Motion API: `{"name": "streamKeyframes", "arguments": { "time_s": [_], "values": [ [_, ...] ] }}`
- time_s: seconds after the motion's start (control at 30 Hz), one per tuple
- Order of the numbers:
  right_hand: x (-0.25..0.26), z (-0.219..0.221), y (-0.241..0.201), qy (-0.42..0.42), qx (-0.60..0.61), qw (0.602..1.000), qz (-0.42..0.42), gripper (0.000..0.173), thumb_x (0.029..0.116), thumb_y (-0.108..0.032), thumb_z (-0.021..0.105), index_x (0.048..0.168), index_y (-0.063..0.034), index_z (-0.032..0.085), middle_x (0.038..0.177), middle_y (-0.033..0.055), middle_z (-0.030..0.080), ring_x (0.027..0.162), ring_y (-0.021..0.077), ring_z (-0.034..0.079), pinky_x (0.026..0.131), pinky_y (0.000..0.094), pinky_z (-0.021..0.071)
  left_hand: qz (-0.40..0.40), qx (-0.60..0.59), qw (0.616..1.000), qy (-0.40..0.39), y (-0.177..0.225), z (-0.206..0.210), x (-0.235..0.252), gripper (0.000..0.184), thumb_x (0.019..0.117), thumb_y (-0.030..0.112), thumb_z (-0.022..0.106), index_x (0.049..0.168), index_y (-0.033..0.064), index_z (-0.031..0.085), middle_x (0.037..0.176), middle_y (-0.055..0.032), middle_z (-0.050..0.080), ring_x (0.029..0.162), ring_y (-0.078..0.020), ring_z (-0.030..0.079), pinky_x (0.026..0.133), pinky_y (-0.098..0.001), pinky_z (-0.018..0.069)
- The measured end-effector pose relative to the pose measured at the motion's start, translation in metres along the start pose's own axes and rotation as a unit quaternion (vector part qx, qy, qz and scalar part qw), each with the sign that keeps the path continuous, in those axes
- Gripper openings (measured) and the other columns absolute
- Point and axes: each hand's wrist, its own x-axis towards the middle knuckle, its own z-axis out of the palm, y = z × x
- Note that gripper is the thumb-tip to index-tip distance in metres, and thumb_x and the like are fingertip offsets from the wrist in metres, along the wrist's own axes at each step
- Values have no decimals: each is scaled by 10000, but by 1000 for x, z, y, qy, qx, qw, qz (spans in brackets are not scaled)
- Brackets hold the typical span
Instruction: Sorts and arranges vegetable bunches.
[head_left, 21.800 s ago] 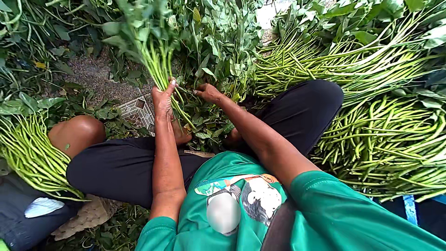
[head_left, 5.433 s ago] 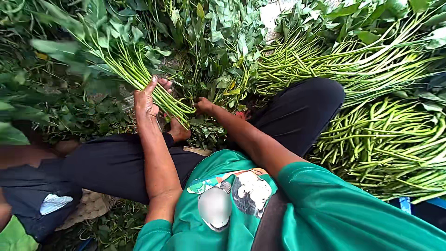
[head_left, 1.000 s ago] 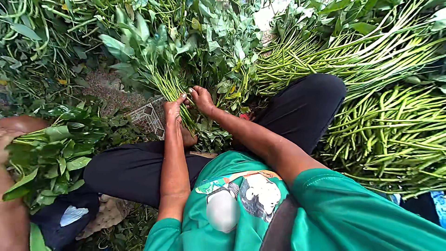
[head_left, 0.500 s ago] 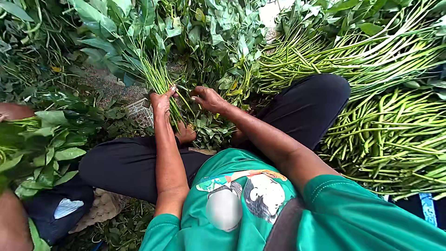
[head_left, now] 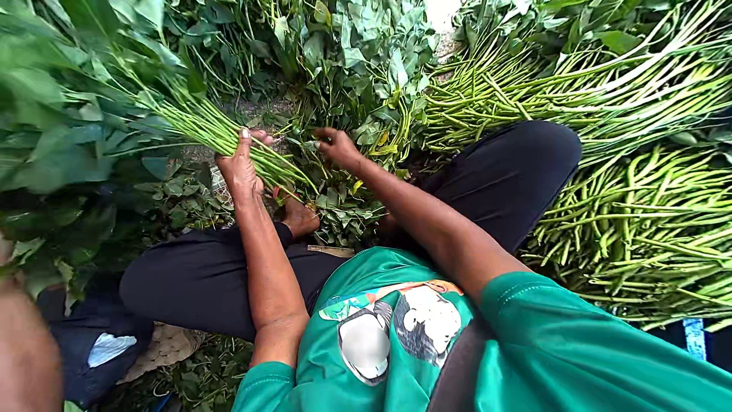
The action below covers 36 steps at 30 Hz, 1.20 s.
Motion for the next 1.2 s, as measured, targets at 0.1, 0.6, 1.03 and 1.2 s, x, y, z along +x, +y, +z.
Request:
{"name": "streamKeyframes", "arguments": {
  "time_s": [0.1,0.6,1.03,1.2],
  "values": [
    [37,-7,6,49,170,980,95,578,1062,-204,576,1571,-51,348,1512,213,499,1193,322,659,930,474,587,-131,-47,990,-29,-5,9,-4,130,1072,115,532,1146,8,541,844,-113,708,737,-248,738,715,-412,656],
    [25,-64,-41,95,-18,995,-1,352,1098,-291,492,1227,-24,683,1050,127,745,754,196,722,726,396,619,-76,35,996,-13,-17,21,-3,157,980,9,648,1135,-17,649,784,-61,700,643,-166,695,623,-313,626],
    [-16,-45,-95,134,-166,975,-65,277,988,-333,655,1042,-87,770,1011,104,757,982,276,717,903,566,550,-59,103,991,-68,-28,60,-36,205,905,-5,734,1103,-19,681,952,-94,734,748,-157,702,656,-314,612],
    [-22,-27,-103,120,-205,967,-91,305,1014,-348,628,1032,-73,757,1021,125,748,1013,303,708,898,565,542,-124,121,983,-58,-36,57,-39,326,865,67,810,1120,-14,624,836,-82,692,638,-149,673,588,-316,606]
  ]
}}
